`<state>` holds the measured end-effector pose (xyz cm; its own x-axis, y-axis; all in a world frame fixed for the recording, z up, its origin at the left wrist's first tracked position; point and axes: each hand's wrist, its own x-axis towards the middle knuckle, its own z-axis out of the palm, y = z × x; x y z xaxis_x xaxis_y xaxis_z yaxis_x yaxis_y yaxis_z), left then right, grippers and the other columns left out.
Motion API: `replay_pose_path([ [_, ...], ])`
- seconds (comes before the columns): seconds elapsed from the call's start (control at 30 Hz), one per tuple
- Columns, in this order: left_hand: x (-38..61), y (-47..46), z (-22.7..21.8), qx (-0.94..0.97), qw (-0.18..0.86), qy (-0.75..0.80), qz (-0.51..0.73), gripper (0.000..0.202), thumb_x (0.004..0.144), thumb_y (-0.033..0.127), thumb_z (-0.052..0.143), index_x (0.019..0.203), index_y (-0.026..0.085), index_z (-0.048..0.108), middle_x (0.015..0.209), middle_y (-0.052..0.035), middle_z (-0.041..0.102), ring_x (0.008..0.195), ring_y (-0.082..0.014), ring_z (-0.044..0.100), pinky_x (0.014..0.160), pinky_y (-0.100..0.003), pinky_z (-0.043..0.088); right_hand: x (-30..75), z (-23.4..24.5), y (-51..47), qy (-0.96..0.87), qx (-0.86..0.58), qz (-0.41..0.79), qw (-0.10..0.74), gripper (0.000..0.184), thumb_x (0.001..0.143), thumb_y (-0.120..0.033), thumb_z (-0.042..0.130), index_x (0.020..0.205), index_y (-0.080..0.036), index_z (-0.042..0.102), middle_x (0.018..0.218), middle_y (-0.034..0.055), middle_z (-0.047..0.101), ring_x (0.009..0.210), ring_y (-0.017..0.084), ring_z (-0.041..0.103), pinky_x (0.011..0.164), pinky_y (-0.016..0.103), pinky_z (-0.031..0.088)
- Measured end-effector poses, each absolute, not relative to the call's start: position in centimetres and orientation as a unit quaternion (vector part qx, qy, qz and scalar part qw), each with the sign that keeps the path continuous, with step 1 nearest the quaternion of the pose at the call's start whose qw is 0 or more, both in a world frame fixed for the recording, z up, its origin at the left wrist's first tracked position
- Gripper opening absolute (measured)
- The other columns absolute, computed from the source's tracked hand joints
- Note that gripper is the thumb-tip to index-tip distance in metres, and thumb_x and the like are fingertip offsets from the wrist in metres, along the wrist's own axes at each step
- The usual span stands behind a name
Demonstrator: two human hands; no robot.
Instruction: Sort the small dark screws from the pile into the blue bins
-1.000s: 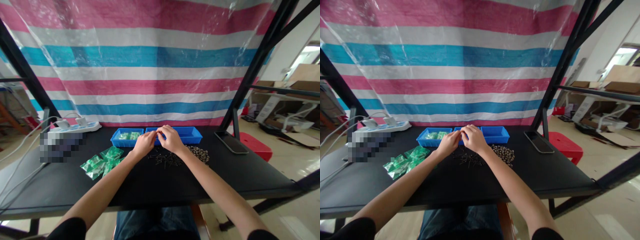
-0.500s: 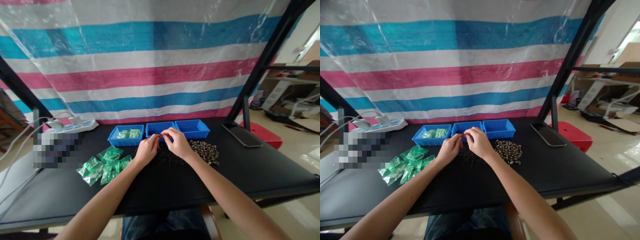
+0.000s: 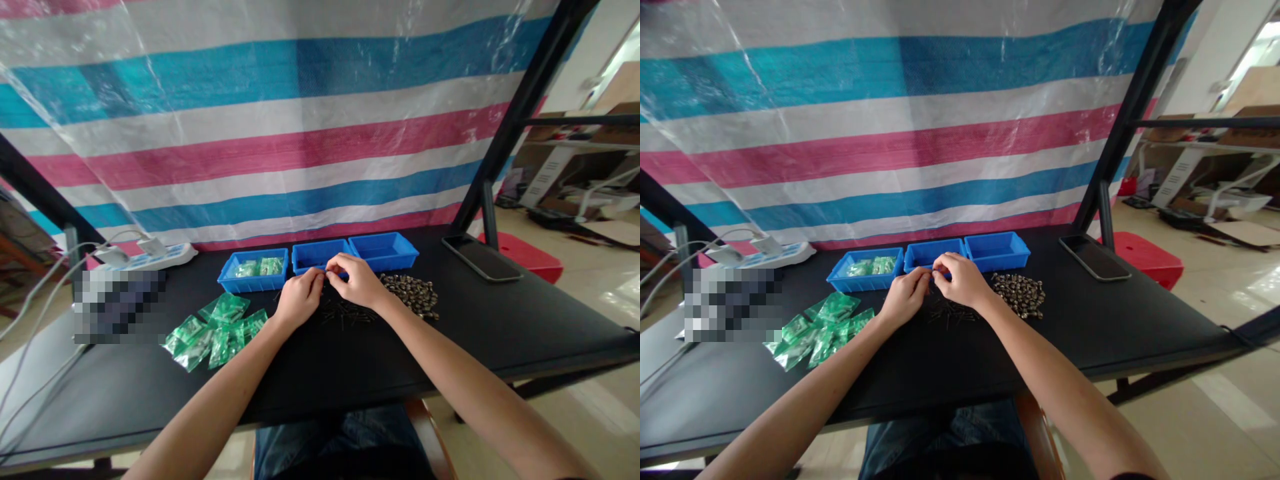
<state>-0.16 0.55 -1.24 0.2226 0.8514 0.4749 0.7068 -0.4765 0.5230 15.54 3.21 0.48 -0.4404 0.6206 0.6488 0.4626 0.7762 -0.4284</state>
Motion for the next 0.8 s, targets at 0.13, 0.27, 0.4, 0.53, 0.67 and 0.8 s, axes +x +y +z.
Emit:
replay_pose_path([
  [0.13, -0.12, 0.6, -1.37, 0.759, 0.095, 0.523, 0.375, 0.02, 0.087, 0.028, 0.041, 0.095, 0.018, 0.057, 0.061, 0.0021, 0.059, 0.054, -0.0105, 0.054, 0.052, -0.02, 0.037, 15.72, 0.44, 3.31, -0.837, -0.341, 0.087, 0.419, 0.008, 0.077, -0.015, 0.05, 0.07, -0.019, 0.05, 0.07, 0.0003, 0.055, 0.07, 0.015, 0.054, 0.067, 0.027, 0.044],
  [0.27, -0.17, 0.57, -1.28, 0.751, 0.066, 0.536, 0.381, 0.017, 0.086, 0.028, 0.044, 0.091, 0.019, 0.058, 0.057, 0.0032, 0.056, 0.052, -0.0099, 0.052, 0.05, -0.02, 0.035, 15.66, 0.27, 3.33, -0.834, -0.344, 0.102, 0.42, 0.007, 0.079, -0.018, 0.05, 0.072, -0.019, 0.051, 0.07, 0.0003, 0.056, 0.069, 0.014, 0.054, 0.066, 0.026, 0.043],
  [0.4, -0.21, 0.55, -1.17, 0.756, 0.07, 0.525, 0.384, 0.021, 0.088, 0.028, 0.04, 0.086, 0.019, 0.058, 0.064, 0.0008, 0.061, 0.057, -0.011, 0.056, 0.055, -0.02, 0.039, 15.59, 0.08, 3.31, -0.824, -0.342, 0.122, 0.434, 0.012, 0.079, -0.019, 0.051, 0.09, -0.018, 0.054, 0.069, -0.0006, 0.057, 0.068, 0.015, 0.056, 0.067, 0.026, 0.044],
  [0.53, -0.19, 0.61, -1.2, 0.76, 0.076, 0.521, 0.382, 0.022, 0.089, 0.026, 0.038, 0.083, 0.018, 0.057, 0.066, -0.0001, 0.062, 0.06, -0.0119, 0.058, 0.057, -0.021, 0.04, 15.58, 0.01, 3.36, -0.827, -0.332, 0.118, 0.438, 0.013, 0.079, -0.017, 0.049, 0.089, -0.019, 0.055, 0.073, 0.0006, 0.059, 0.07, 0.015, 0.057, 0.07, 0.027, 0.045],
  [0.67, -0.17, 0.65, -1.29, 0.757, 0.077, 0.525, 0.382, 0.022, 0.089, 0.027, 0.038, 0.081, 0.018, 0.057, 0.067, -0.0001, 0.062, 0.06, -0.0119, 0.058, 0.057, -0.021, 0.04, 15.59, 0.18, 3.34, -0.828, -0.339, 0.116, 0.432, 0.007, 0.077, -0.016, 0.05, 0.081, -0.018, 0.055, 0.075, 0.0014, 0.061, 0.07, 0.015, 0.057, 0.068, 0.026, 0.045],
  [0.8, -0.13, 0.65, -1.34, 0.746, 0.083, 0.529, 0.395, 0.019, 0.088, 0.028, 0.04, 0.09, 0.019, 0.057, 0.064, 0.0007, 0.061, 0.057, -0.012, 0.057, 0.056, -0.021, 0.04, 15.59, 0.39, 3.19, -0.828, -0.347, 0.121, 0.424, 0.004, 0.077, -0.017, 0.051, 0.076, -0.018, 0.054, 0.07, 0.0009, 0.059, 0.067, 0.014, 0.056, 0.066, 0.025, 0.043],
])
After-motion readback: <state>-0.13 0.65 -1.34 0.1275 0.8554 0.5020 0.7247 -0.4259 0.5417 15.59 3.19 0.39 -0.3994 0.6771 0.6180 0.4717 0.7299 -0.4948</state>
